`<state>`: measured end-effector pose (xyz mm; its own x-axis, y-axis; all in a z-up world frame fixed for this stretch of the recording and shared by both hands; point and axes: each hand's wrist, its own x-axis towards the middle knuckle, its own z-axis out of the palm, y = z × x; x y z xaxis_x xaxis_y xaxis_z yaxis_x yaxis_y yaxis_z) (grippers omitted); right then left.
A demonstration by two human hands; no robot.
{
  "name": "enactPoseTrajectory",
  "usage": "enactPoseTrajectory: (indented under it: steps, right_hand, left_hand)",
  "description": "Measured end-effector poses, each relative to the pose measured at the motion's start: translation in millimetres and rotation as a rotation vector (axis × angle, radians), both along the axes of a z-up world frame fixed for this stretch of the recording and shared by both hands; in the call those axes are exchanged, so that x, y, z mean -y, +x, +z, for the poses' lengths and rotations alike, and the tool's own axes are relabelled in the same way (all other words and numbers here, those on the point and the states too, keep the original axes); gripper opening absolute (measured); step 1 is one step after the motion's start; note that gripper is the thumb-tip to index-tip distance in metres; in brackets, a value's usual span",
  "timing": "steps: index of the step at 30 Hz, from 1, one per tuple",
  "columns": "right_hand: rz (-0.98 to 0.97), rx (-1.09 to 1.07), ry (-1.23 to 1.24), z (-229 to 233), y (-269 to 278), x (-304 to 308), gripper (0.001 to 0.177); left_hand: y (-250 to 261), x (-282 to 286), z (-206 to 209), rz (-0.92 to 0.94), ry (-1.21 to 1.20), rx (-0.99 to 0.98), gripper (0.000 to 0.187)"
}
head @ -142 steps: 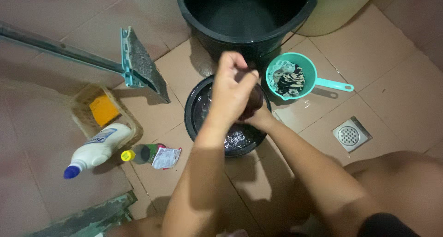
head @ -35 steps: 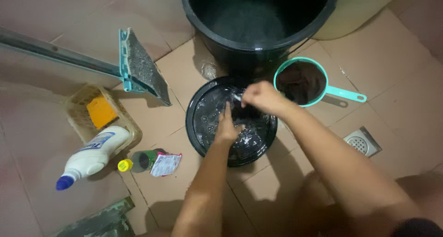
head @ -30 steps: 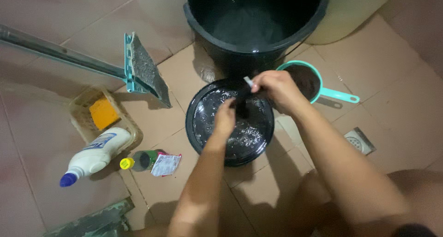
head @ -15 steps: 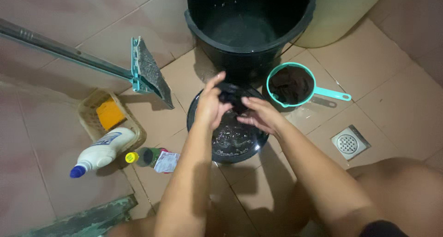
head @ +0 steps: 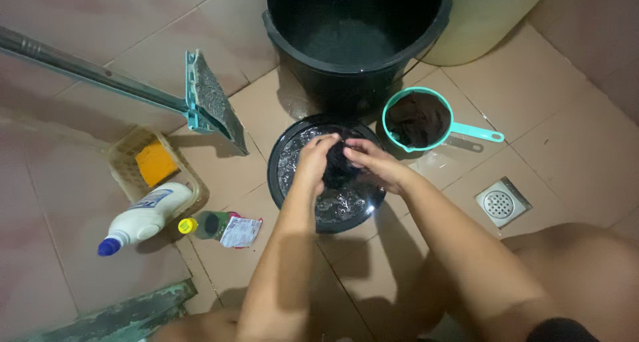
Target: The person washes clothes by hand in a black basin, using a green scoop to pour water from a larger bucket. They scrub the garments, rinse them, and add detergent powder from a packet before continuing to wash.
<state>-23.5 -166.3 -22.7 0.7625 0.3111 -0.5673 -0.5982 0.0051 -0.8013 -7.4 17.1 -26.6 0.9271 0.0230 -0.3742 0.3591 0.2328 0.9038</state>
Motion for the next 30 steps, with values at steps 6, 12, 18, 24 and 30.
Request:
enactPoseTrajectory:
  steps: [6, 12, 18, 24, 30]
  right_hand:
    - [0.14, -0.195, 0.451, -14, -5, -12, 0.058]
    - [0.132, -0.08, 0.161, -45, 5, -36, 0.044]
    - [0.165, 0.547, -0.266, -89, 6, -43, 0.033]
    - [0.25, 0.634, -0.529, -128, 3, -25, 0.034]
    - [0.094, 0.066, -0.577, -72, 30, 30, 0.041]
  left_hand:
    - [11, 7, 11, -0.302, 0.24, 0.091, 0.034]
    - [15, 18, 5, -0.319, 0.584, 0.285, 0.042]
    - [19, 31, -26, -0.247, 0.858, 0.253, 0.021]
    - [20, 50, -56, -0.227, 0.868, 0.143, 0.017]
    - [31, 48, -77, 0.037, 0.458, 0.251, 0.031]
